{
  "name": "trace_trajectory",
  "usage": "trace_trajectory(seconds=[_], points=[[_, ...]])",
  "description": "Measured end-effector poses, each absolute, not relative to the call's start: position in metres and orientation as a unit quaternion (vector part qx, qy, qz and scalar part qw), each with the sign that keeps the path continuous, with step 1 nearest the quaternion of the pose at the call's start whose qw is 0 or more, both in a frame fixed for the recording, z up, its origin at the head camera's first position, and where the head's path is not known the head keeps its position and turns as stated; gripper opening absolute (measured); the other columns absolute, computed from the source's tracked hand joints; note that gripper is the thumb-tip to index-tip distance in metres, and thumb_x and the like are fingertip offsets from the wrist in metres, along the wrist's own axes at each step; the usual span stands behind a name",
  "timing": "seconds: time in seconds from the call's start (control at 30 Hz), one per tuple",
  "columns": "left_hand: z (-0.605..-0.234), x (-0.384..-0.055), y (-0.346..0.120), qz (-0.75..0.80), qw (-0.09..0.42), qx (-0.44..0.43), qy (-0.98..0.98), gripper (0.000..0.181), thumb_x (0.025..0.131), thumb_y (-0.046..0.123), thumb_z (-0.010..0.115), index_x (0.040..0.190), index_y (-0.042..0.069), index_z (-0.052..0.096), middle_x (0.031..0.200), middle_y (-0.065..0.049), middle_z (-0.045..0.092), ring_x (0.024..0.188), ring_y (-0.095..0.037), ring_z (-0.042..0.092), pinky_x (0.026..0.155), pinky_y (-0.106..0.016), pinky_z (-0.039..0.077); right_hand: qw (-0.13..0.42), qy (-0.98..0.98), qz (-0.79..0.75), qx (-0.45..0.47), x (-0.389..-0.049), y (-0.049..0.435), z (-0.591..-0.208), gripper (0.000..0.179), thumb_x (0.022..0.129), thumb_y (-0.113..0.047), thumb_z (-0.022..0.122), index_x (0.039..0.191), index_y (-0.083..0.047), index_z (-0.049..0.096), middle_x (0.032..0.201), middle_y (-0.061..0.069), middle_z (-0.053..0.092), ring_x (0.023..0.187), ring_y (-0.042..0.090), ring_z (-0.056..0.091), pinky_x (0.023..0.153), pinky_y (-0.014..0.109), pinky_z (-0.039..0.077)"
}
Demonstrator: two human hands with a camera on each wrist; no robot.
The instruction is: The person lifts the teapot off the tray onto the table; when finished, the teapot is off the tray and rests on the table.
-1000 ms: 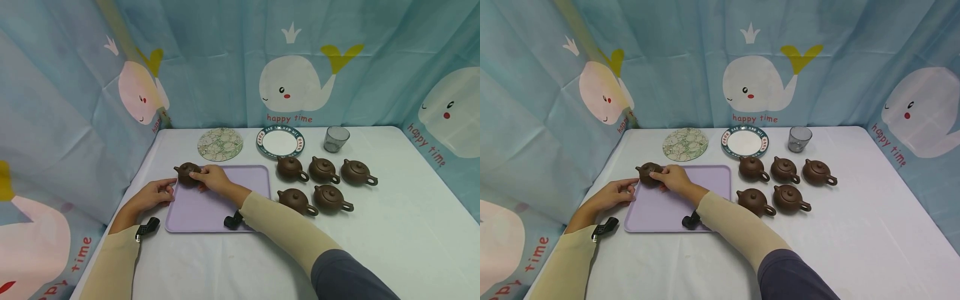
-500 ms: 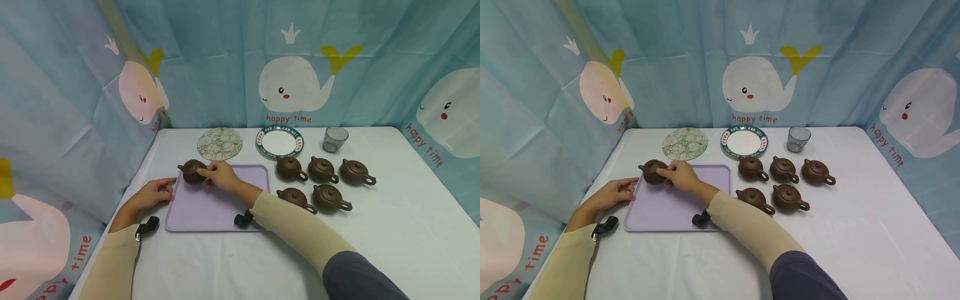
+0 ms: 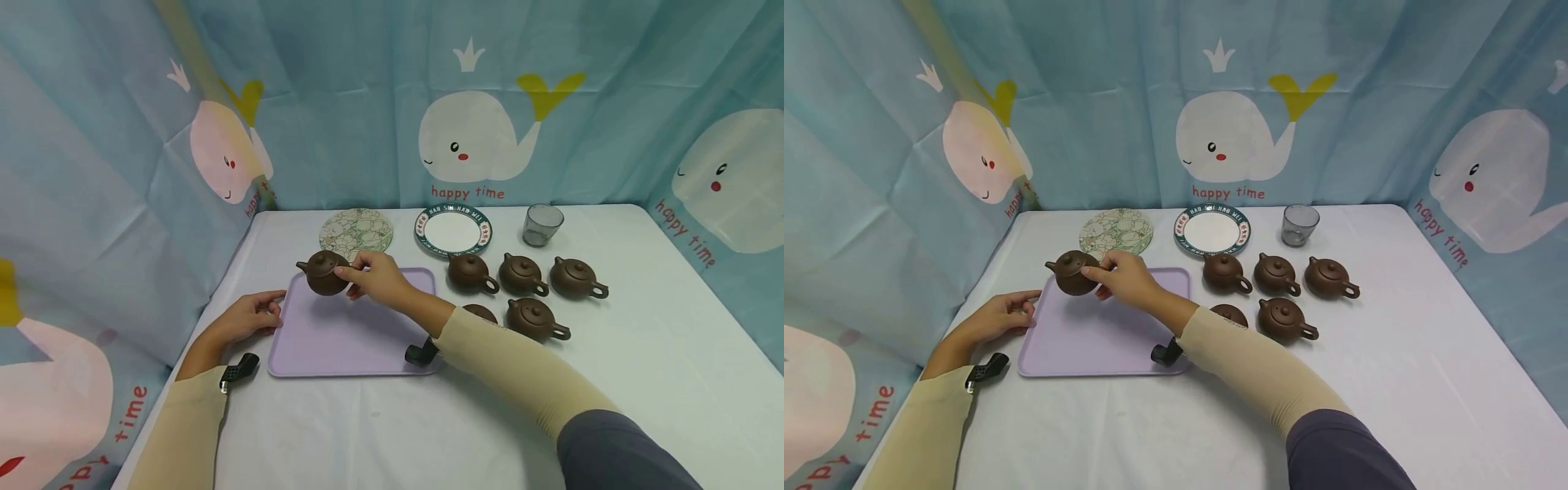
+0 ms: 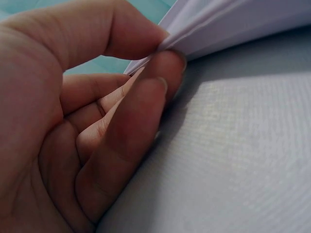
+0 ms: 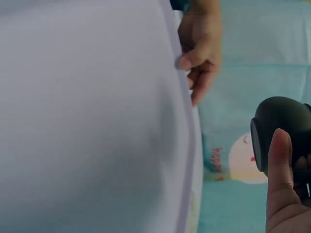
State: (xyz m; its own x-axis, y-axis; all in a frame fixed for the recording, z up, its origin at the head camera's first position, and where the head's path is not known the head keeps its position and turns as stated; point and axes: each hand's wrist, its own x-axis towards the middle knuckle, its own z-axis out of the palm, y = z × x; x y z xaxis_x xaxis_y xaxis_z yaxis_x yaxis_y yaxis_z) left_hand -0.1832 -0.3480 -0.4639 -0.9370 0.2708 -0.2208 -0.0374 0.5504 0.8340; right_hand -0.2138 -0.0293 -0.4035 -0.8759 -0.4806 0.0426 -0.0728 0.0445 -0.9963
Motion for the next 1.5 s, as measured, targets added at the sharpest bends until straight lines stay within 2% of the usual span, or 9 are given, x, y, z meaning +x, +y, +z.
trace_trajectory(seconds=[0.1, 0.23, 0.47, 0.77, 0.9, 1.13, 1.23, 1.37, 1.5], points=[[-0.464, -0.183, -0.347, 0.473, 0.165, 0.065, 0.863, 0.066, 0.086, 0.005, 0.065, 0.144, -0.007, 0.037, 0.093, -0.014, 0.054, 0.074, -0.020, 0.056, 0.065, -0.027, 0.051, 0.146, 0.704, -0.666, -0.199, -0.212, -0.017, -0.398, 0.030, 0.091, -0.022, 0.069, 0.082, 0.002, 0.053, 0.094, 0.017, 0.065, 0.074, 0.039, 0.069, 0.068, 0.045, 0.056], [-0.464, -0.183, -0.348, 0.475, 0.163, 0.070, 0.862, 0.066, 0.086, 0.004, 0.065, 0.144, -0.008, 0.037, 0.094, -0.015, 0.054, 0.074, -0.019, 0.056, 0.065, -0.027, 0.050, 0.128, 0.708, -0.665, -0.200, -0.211, 0.003, -0.393, 0.030, 0.091, -0.022, 0.069, 0.083, 0.002, 0.054, 0.093, 0.016, 0.065, 0.077, 0.043, 0.067, 0.065, 0.041, 0.056], [-0.466, -0.182, -0.350, 0.485, 0.156, 0.081, 0.857, 0.066, 0.085, 0.003, 0.066, 0.144, -0.008, 0.037, 0.094, -0.014, 0.055, 0.071, -0.016, 0.056, 0.064, -0.027, 0.050, 0.095, 0.723, -0.658, -0.189, -0.209, 0.043, -0.382, 0.030, 0.090, -0.025, 0.070, 0.085, 0.001, 0.057, 0.088, 0.018, 0.066, 0.069, 0.032, 0.069, 0.064, 0.043, 0.056], [-0.468, -0.182, -0.351, 0.489, 0.150, 0.086, 0.855, 0.066, 0.084, 0.002, 0.066, 0.143, -0.009, 0.038, 0.094, -0.013, 0.055, 0.070, -0.015, 0.055, 0.063, -0.027, 0.050, 0.060, 0.754, -0.632, -0.168, -0.202, 0.102, -0.374, 0.032, 0.091, -0.027, 0.069, 0.085, 0.002, 0.056, 0.079, 0.020, 0.068, 0.065, 0.030, 0.069, 0.065, 0.040, 0.056], [-0.466, -0.182, -0.350, 0.487, 0.151, 0.080, 0.856, 0.065, 0.084, 0.002, 0.066, 0.143, -0.008, 0.039, 0.094, -0.014, 0.055, 0.070, -0.016, 0.055, 0.063, -0.027, 0.050, 0.052, 0.755, -0.636, -0.150, -0.197, 0.129, -0.373, 0.035, 0.091, -0.028, 0.069, 0.087, 0.004, 0.055, 0.084, 0.025, 0.066, 0.066, 0.029, 0.069, 0.066, 0.041, 0.056], [-0.468, -0.185, -0.349, 0.469, 0.150, 0.080, 0.867, 0.063, 0.086, -0.001, 0.062, 0.142, -0.012, 0.036, 0.093, -0.015, 0.055, 0.071, -0.016, 0.054, 0.063, -0.026, 0.049, 0.030, 0.775, -0.622, -0.111, -0.185, 0.180, -0.376, 0.040, 0.092, -0.031, 0.067, 0.090, 0.008, 0.056, 0.085, 0.017, 0.066, 0.067, 0.023, 0.069, 0.065, 0.037, 0.056], [-0.467, -0.184, -0.349, 0.471, 0.150, 0.077, 0.866, 0.063, 0.086, -0.001, 0.063, 0.142, -0.011, 0.037, 0.093, -0.015, 0.055, 0.071, -0.017, 0.055, 0.063, -0.026, 0.049, 0.022, 0.776, -0.620, -0.109, -0.178, 0.200, -0.377, 0.040, 0.094, -0.027, 0.065, 0.090, 0.011, 0.054, 0.087, 0.016, 0.065, 0.068, 0.022, 0.069, 0.065, 0.036, 0.056], [-0.466, -0.183, -0.350, 0.477, 0.152, 0.072, 0.863, 0.065, 0.085, 0.003, 0.066, 0.143, -0.007, 0.039, 0.094, -0.014, 0.054, 0.073, -0.016, 0.055, 0.064, -0.026, 0.050, 0.009, 0.779, -0.616, -0.116, -0.168, 0.226, -0.378, 0.035, 0.096, -0.021, 0.062, 0.089, 0.012, 0.053, 0.092, 0.012, 0.060, 0.069, 0.021, 0.069, 0.066, 0.036, 0.056], [-0.467, -0.182, -0.350, 0.482, 0.151, 0.074, 0.860, 0.065, 0.084, 0.005, 0.067, 0.142, -0.006, 0.041, 0.093, -0.014, 0.055, 0.072, -0.018, 0.056, 0.064, -0.027, 0.050, -0.005, 0.771, -0.625, -0.124, -0.159, 0.253, -0.383, 0.026, 0.096, -0.013, 0.060, 0.085, 0.010, 0.054, 0.090, 0.009, 0.058, 0.066, 0.019, 0.068, 0.063, 0.033, 0.056]])
